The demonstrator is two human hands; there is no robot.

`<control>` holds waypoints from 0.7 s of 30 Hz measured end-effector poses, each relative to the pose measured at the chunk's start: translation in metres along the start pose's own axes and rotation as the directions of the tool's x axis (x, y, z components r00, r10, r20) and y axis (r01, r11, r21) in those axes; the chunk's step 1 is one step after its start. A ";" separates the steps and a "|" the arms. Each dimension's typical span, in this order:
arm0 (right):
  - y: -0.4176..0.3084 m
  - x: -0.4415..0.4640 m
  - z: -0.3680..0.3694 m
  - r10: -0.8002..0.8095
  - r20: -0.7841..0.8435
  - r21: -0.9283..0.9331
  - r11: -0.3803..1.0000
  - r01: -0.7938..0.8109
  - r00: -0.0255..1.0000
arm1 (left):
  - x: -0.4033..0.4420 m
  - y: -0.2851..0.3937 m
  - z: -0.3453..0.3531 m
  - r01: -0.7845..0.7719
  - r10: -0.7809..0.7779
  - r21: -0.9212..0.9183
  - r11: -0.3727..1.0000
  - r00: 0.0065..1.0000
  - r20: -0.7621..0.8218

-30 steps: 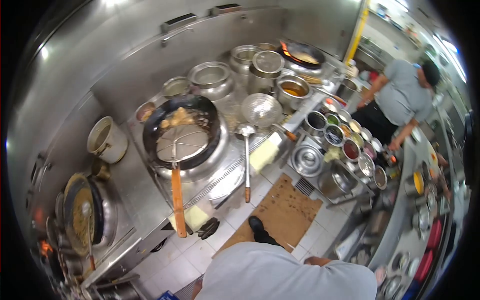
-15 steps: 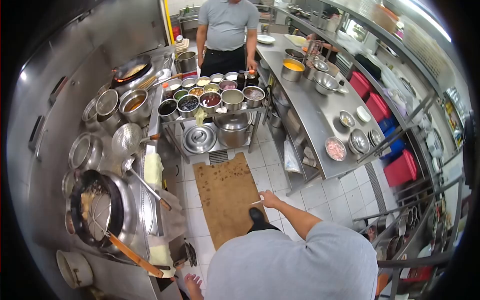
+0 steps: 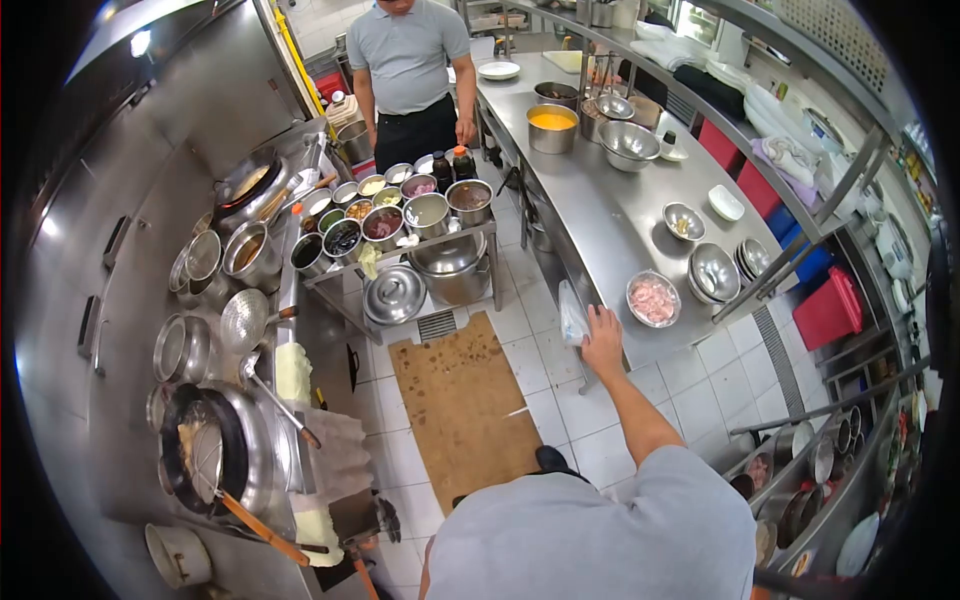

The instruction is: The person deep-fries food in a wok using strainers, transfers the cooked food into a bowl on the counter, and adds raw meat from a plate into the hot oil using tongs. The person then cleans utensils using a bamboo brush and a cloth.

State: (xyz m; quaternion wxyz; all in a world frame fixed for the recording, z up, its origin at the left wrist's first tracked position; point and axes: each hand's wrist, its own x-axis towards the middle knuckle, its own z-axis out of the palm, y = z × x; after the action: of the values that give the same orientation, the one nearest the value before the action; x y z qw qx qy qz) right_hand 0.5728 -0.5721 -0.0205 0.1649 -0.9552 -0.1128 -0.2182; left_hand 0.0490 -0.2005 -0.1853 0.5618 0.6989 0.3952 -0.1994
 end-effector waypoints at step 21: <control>0.018 -0.075 0.047 -0.402 0.432 0.417 0.883 0.216 0.807 | -0.024 0.027 0.078 0.051 -0.111 -0.186 0.981 0.939 -0.326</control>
State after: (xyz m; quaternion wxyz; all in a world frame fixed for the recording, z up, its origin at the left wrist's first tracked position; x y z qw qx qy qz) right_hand 0.5294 -0.5826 -0.0992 0.2570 -0.9017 -0.3453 0.0399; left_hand 0.0683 -0.2829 -0.1740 0.5367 0.6536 0.5296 -0.0652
